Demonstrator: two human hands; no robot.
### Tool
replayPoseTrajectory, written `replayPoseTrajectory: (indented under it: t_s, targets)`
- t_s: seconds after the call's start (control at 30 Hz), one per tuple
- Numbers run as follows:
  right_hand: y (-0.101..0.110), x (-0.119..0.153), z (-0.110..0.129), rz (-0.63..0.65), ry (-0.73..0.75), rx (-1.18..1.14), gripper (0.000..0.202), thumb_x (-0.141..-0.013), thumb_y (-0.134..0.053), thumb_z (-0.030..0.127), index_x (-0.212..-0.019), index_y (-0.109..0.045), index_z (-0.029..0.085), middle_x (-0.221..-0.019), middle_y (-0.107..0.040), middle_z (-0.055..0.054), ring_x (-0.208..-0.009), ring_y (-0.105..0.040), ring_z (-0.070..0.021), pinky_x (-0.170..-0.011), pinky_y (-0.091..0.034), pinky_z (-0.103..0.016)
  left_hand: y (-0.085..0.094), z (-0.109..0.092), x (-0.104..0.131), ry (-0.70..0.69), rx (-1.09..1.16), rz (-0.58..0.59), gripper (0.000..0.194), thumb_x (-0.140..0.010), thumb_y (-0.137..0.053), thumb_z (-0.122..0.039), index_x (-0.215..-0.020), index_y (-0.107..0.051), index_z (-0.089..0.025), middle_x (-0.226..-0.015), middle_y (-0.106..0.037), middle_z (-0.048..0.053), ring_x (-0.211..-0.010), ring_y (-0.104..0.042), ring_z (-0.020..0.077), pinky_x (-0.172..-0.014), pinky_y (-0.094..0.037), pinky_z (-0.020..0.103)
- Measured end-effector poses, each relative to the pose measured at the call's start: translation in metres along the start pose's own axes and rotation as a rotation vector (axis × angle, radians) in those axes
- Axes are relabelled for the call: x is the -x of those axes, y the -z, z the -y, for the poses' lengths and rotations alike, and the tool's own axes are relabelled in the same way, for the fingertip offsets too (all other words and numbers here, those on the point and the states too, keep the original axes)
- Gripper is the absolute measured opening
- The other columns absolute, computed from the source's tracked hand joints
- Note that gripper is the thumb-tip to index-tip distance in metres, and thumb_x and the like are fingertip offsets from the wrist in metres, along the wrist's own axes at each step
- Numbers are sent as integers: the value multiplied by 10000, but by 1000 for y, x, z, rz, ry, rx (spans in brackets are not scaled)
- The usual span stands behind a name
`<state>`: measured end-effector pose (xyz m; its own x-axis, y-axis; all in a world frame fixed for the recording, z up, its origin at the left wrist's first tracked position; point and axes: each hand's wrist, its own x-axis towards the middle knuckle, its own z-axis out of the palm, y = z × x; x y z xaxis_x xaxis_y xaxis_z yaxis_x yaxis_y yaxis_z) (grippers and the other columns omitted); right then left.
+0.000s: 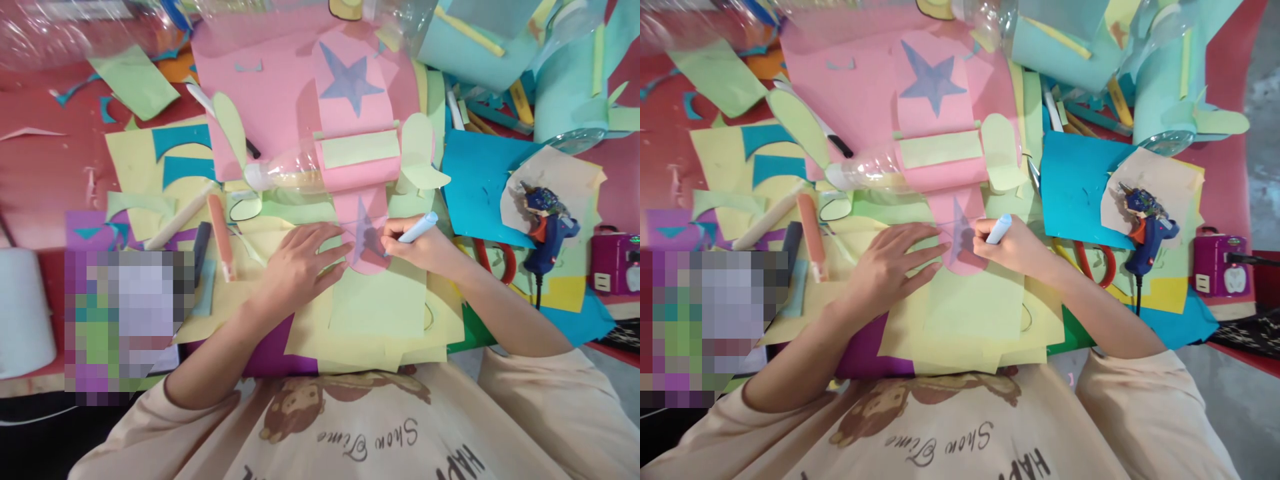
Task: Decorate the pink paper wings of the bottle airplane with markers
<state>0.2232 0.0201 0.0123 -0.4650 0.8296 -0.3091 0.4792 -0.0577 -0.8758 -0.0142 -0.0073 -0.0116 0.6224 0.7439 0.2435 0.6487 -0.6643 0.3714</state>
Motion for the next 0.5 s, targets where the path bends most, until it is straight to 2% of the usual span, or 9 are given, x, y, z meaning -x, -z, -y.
replayPoseTrajectory:
  t_s: [0.1,0.27,0.43,0.5]
  targets:
    - [0,0,-1,-7,18,-25,235,-823,-536,249,-616,-449,179,-586,-419,41,-552,-318,-80,-520,-233,-256,0,0,0,6,3,6,254,-931,-517,-274,-1118,-679,-219,-1175,-664,100,-1100,-613,262,-912,-522,442]
    - [1,-1,1,33,36,26,250,-775,-500,144,-564,-371,186,-543,-358,51,-534,-289,-78,-519,-199,-267,-1,0,1,32,28,20,253,-930,-512,-270,-1118,-678,-232,-1188,-658,97,-1114,-605,260,-927,-509,447]
    - [1,0,2,9,40,10,259,-811,-505,201,-583,-383,187,-561,-372,47,-545,-296,-81,-523,-208,-265,0,-1,0,17,22,16,256,-929,-513,-259,-1118,-680,-213,-1184,-659,107,-1109,-607,265,-921,-513,444]
    - [1,0,2,33,45,15,260,-792,-499,173,-574,-358,189,-550,-347,52,-540,-281,-80,-519,-204,-265,1,-1,-1,5,17,7,252,-925,-521,-251,-1110,-684,-200,-1174,-663,111,-1099,-612,267,-917,-517,441]
